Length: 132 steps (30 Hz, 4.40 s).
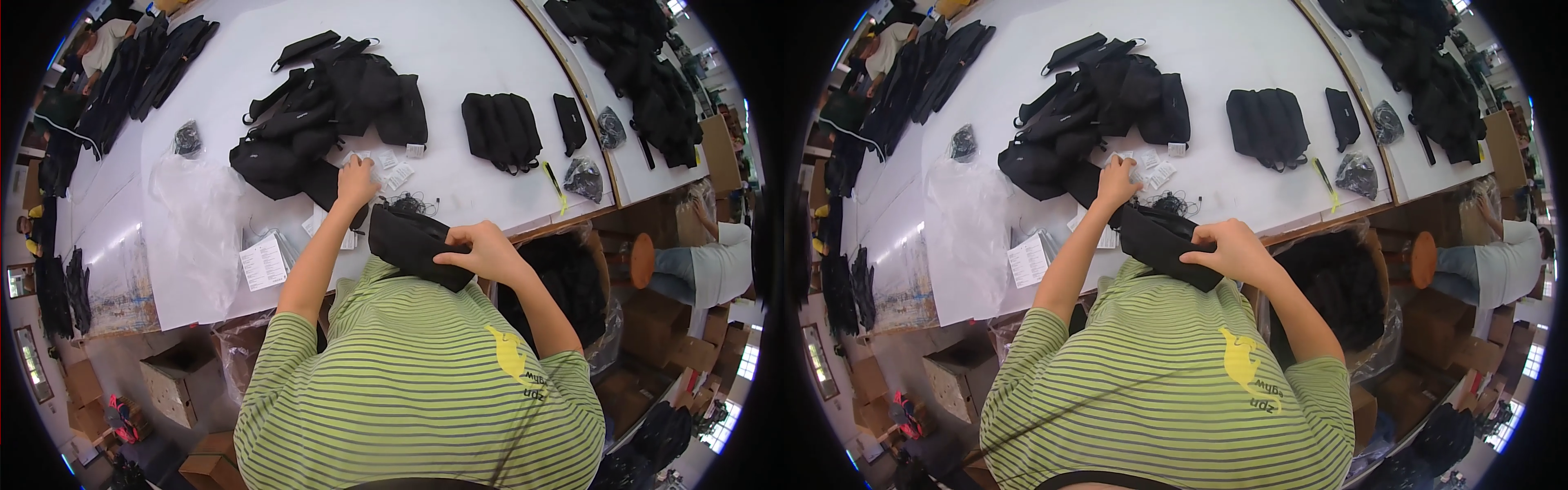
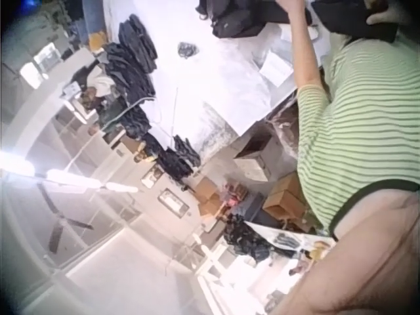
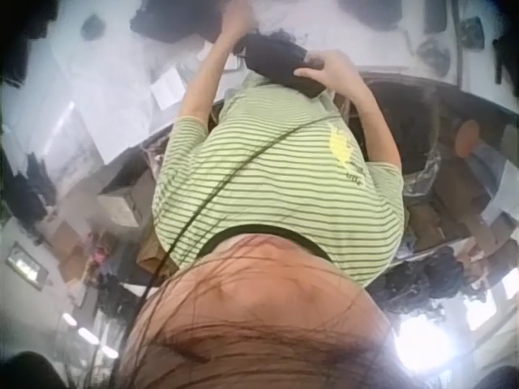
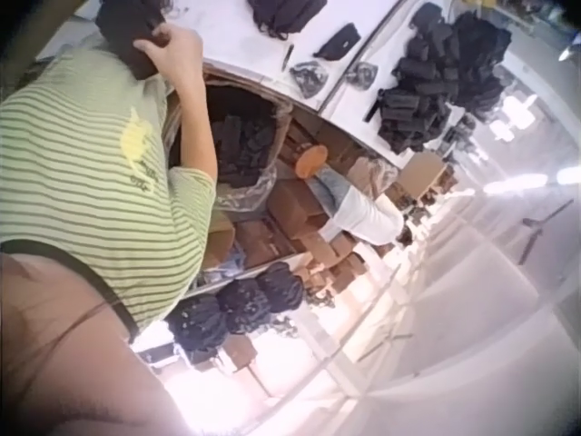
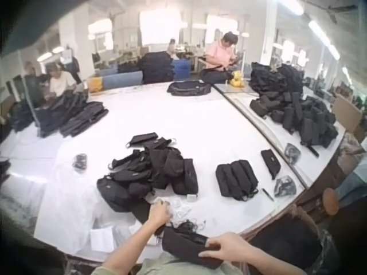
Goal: Attaching product tags/labels to black zippered soft cases.
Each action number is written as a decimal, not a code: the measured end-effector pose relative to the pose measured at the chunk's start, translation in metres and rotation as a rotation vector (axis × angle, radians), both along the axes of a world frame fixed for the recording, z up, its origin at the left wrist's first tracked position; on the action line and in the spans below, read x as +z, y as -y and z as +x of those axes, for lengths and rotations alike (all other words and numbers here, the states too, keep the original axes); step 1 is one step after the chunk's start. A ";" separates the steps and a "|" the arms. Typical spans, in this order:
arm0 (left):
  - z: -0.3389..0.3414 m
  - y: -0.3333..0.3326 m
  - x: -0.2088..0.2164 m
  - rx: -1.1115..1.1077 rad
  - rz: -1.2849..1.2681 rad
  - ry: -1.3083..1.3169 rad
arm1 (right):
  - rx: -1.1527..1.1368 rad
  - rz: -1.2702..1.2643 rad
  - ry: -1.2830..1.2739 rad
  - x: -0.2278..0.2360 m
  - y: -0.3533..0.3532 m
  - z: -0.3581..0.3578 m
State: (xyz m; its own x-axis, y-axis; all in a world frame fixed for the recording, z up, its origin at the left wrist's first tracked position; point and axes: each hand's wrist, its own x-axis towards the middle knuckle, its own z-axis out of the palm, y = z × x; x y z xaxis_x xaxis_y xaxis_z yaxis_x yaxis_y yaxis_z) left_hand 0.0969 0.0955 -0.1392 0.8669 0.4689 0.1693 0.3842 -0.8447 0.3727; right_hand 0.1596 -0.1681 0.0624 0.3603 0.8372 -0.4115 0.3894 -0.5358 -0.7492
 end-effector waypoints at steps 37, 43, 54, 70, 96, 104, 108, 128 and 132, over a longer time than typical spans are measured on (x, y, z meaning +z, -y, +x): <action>-0.070 0.087 0.199 0.202 -1.807 0.803 | -0.400 0.780 -0.276 -0.002 -0.041 -0.009; -0.067 0.095 0.204 0.008 -1.770 0.430 | -0.650 1.022 -0.302 0.021 -0.061 0.001; -0.065 0.074 0.191 0.225 -2.035 0.673 | -0.263 0.788 0.065 0.034 -0.048 -0.025; -0.064 0.049 0.177 0.521 -1.938 1.053 | -0.401 0.711 0.507 0.034 -0.040 -0.038; -0.112 0.019 0.085 0.468 -0.948 0.221 | -0.907 0.754 -0.334 -0.079 -0.012 0.145; -0.140 0.048 0.010 0.553 -0.251 0.014 | -1.506 0.671 -0.467 -0.186 0.079 0.310; -0.141 0.053 0.004 0.597 -0.203 0.081 | -1.356 0.179 -0.250 -0.177 0.072 0.317; -0.170 0.030 0.051 0.636 -1.028 0.420 | -0.003 -0.071 0.589 -0.201 0.004 0.058; -0.163 0.030 0.073 0.490 -1.259 0.470 | -0.068 0.019 0.575 -0.183 0.000 0.049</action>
